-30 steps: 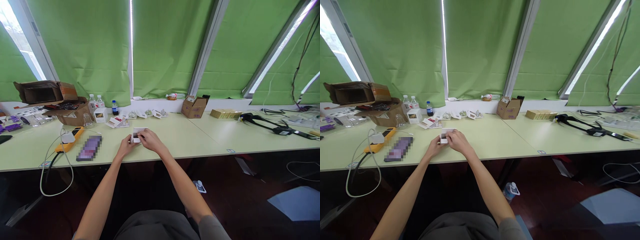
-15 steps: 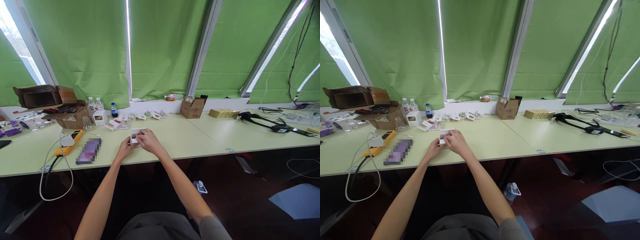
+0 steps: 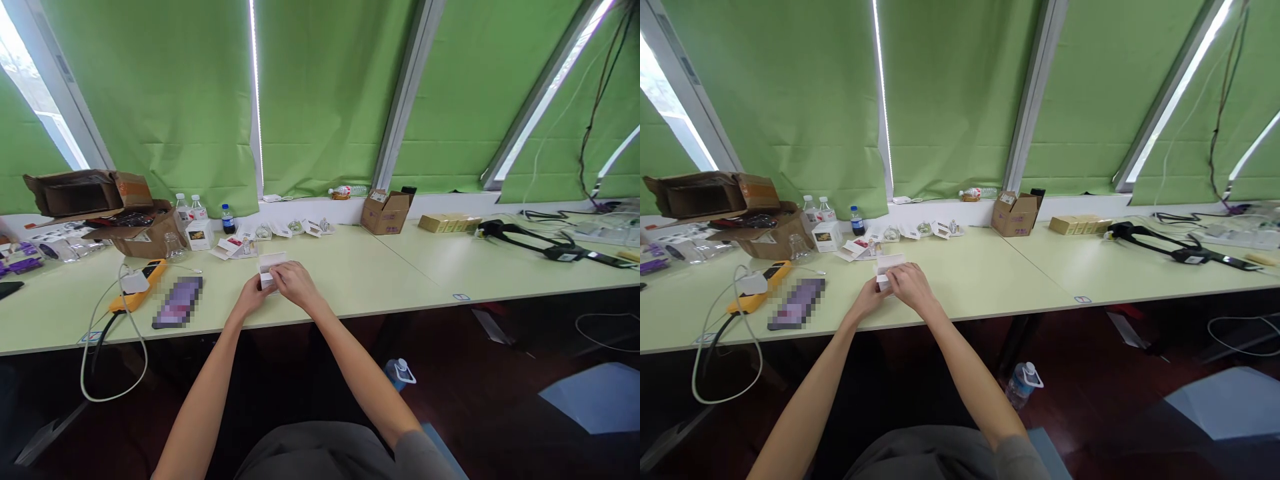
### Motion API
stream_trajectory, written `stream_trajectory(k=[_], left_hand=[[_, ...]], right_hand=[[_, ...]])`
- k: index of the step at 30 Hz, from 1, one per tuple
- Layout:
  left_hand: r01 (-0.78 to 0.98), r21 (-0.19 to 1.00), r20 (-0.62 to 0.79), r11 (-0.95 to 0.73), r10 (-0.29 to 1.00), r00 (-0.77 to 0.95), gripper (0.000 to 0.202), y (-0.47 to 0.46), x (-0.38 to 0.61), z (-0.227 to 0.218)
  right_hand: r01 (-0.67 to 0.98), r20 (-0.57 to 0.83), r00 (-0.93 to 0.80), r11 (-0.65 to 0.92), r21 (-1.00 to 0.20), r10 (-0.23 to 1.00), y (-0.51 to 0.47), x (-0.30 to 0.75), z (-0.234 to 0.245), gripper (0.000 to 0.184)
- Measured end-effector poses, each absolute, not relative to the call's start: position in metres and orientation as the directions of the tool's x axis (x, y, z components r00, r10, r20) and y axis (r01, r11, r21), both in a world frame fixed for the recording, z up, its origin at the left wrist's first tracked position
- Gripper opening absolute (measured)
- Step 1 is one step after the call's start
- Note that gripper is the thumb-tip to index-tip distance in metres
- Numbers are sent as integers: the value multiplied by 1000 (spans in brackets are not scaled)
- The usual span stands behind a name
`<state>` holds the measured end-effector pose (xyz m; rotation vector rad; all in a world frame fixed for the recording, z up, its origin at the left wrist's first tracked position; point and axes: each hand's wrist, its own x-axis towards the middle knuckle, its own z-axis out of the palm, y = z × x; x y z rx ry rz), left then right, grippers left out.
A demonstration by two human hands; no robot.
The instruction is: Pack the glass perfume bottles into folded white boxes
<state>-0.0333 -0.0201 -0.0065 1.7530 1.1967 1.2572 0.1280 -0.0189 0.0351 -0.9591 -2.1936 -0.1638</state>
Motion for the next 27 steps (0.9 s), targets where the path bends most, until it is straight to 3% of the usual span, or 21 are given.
stream_trajectory(k=[6, 11, 15, 20, 27], left_hand=[[284, 888, 337, -361, 933, 130, 45, -21, -33, -5], [233, 910, 317, -344, 937, 145, 45, -23, -32, -4], [213, 919, 309, -333, 941, 140, 44, -23, -32, -4], [210, 925, 292, -317, 946, 143, 44, -22, -33, -4], [187, 922, 317, -339, 938, 138, 48, -21, -34, -8]], right_hand=[[610, 762, -401, 769, -193, 508, -18, 129, 26, 29], [534, 856, -154, 770, -348, 493, -13, 140, 16, 34], [436, 785, -49, 720, -540, 618, -10, 147, 11, 43], [167, 617, -34, 613, -772, 786, -2, 146, 11, 46], [-99, 473, -139, 463, -881, 870, 9, 142, 12, 55]])
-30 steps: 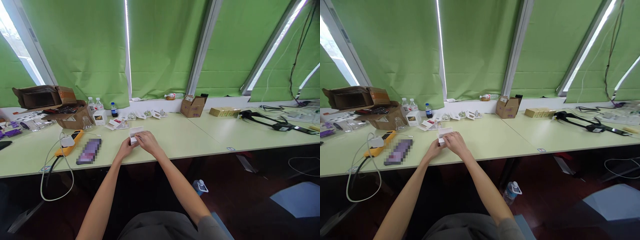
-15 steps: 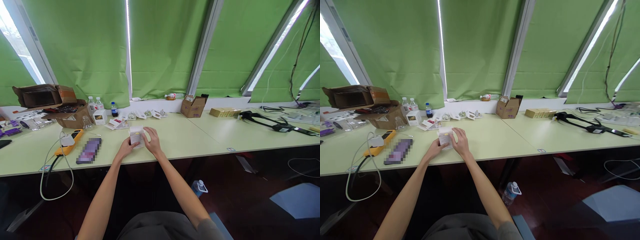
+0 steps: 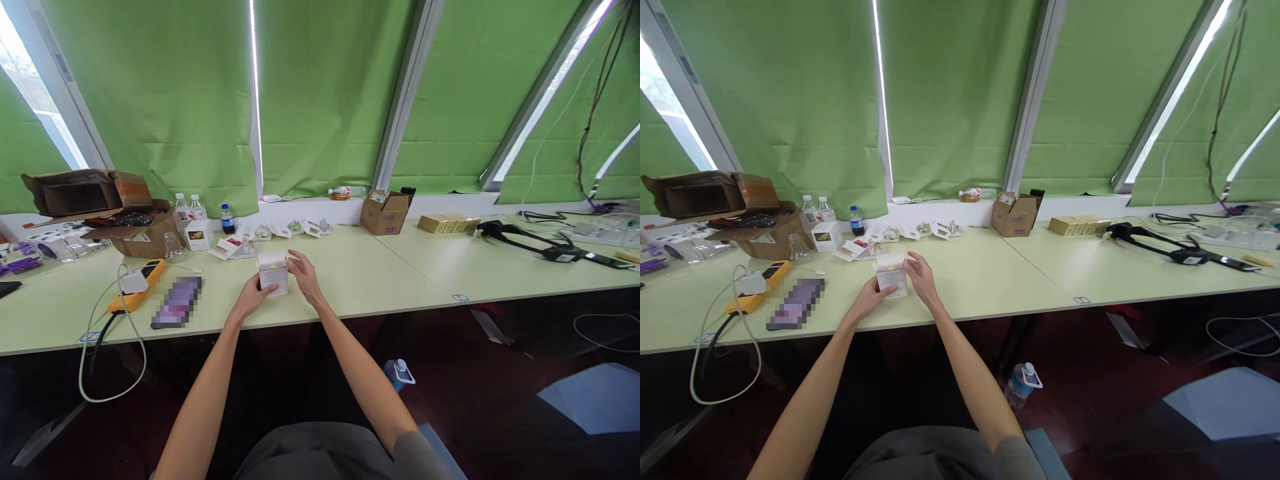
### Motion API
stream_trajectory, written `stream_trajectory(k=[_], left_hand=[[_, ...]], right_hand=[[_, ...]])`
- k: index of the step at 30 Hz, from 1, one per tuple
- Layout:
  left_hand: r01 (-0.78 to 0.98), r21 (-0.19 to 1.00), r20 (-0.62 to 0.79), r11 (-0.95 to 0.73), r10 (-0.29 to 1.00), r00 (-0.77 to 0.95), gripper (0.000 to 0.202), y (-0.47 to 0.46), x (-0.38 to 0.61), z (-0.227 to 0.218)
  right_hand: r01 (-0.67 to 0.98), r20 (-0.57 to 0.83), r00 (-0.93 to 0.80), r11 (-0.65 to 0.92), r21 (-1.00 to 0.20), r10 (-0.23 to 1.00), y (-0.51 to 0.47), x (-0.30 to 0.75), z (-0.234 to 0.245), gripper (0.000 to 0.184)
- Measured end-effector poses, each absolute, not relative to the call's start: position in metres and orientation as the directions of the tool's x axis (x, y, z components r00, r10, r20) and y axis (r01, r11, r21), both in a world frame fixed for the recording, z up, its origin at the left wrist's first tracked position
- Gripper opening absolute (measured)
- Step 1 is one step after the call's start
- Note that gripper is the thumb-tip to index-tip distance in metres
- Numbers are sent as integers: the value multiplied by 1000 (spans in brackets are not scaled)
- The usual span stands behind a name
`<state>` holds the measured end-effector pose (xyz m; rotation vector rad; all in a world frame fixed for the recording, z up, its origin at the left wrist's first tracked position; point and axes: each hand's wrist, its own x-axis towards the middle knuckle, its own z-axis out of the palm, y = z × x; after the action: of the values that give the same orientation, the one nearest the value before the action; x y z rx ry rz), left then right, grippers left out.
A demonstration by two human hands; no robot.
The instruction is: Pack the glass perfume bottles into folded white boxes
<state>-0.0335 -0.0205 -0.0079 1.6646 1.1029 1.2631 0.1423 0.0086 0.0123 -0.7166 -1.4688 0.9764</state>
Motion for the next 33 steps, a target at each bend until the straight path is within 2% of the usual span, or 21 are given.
stream_trajectory(k=[6, 15, 23, 33], left_hand=[[88, 922, 369, -376, 926, 82, 49, -17, -32, -9], [170, 885, 432, -433, 901, 43, 51, -21, -31, -8], [240, 889, 378, -391, 920, 100, 48, -6, -17, -8], [163, 914, 362, -371, 928, 82, 46, 9, 8, -18]], right_hand=[[-159, 411, -210, 384, -909, 887, 9, 144, 2, 63], [13, 387, -346, 417, -909, 855, 25, 155, -8, 55], [72, 395, -321, 438, -896, 861, 40, 175, -11, 50], [51, 373, -244, 396, -917, 895, 46, 187, -6, 41]])
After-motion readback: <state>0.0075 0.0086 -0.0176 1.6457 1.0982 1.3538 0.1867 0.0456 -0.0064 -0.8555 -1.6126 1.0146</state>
